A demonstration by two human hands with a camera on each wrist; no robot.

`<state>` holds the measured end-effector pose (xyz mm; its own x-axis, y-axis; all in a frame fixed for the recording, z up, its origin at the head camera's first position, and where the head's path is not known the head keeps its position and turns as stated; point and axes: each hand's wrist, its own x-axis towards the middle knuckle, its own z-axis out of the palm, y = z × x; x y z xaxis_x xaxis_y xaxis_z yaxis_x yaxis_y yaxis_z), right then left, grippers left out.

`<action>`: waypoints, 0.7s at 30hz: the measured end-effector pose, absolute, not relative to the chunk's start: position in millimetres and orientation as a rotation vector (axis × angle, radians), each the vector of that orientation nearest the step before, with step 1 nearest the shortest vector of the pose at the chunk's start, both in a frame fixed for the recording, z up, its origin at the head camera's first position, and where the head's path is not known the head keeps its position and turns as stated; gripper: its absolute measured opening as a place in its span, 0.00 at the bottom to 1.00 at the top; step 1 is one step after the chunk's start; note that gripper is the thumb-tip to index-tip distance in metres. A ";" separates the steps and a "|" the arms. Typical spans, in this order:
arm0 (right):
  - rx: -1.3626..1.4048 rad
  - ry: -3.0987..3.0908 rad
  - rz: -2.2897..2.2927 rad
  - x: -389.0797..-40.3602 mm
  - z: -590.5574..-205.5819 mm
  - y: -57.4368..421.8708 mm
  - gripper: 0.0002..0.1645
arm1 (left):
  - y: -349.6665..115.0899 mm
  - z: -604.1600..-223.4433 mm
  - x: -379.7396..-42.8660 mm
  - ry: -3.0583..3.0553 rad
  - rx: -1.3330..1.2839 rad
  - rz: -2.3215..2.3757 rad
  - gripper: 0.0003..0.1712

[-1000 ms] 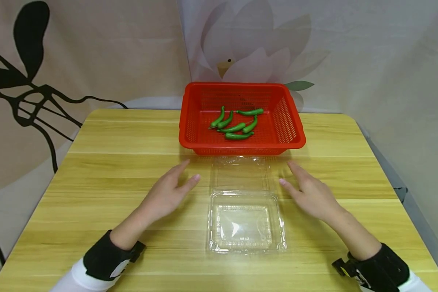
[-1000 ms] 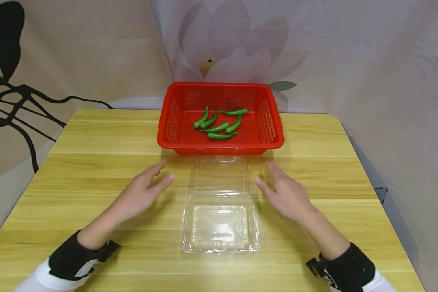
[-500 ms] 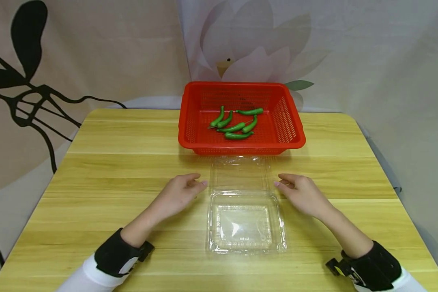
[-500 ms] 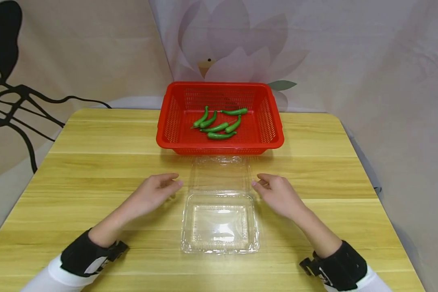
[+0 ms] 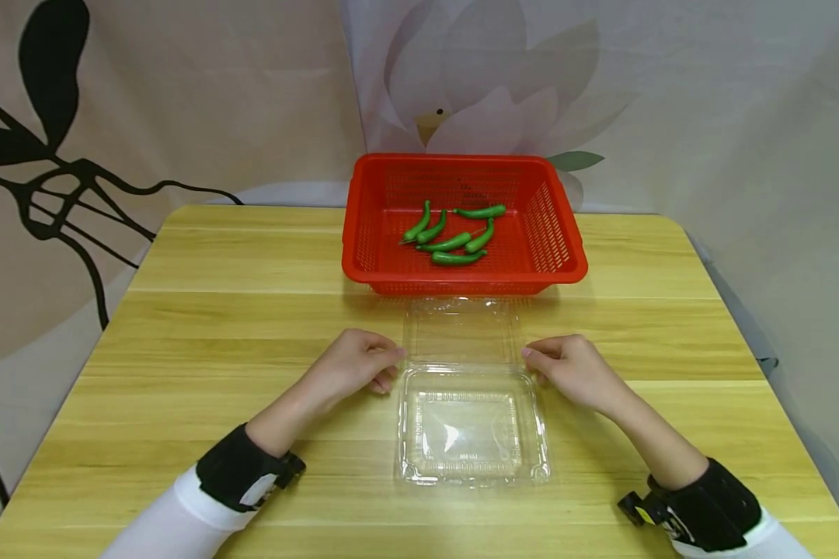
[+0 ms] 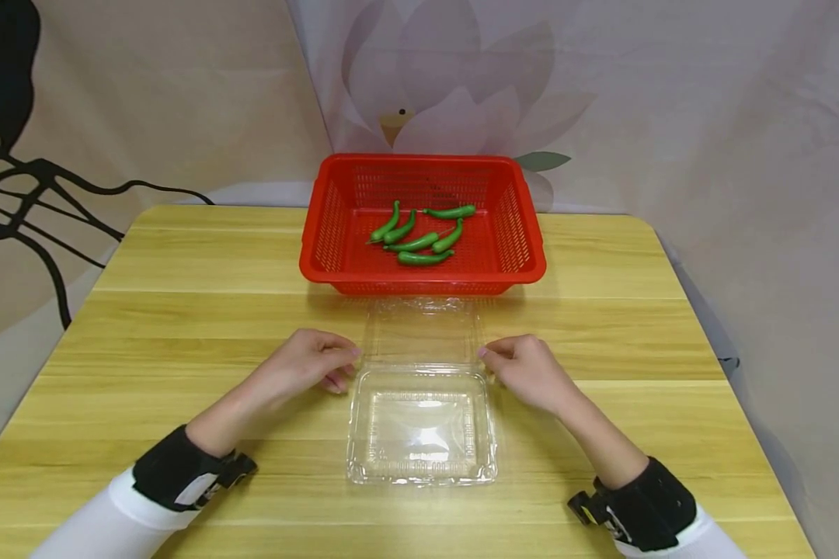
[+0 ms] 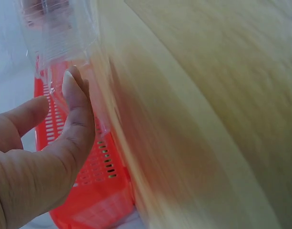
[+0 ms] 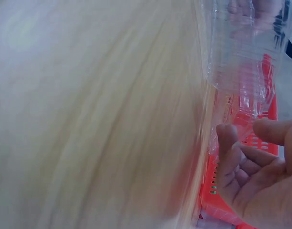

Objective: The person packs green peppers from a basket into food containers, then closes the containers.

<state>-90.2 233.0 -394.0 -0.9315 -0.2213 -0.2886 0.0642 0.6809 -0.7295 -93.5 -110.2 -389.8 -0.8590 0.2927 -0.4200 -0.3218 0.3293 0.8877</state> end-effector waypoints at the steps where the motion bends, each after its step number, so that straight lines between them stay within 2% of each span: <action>1: -0.125 2.536 -1.129 -90.4 -394.7 232.9 0.24 | -109.5 -390.6 -93.9 2.068 -0.025 1.569 0.14; 7: -0.112 2.499 -1.163 -90.2 -397.1 232.6 0.19 | -105.8 -394.6 -93.9 2.032 -0.003 1.555 0.11; 21: -0.107 2.431 -1.213 -84.9 -393.2 230.8 0.16 | -106.1 -394.4 -88.1 2.007 0.010 1.569 0.07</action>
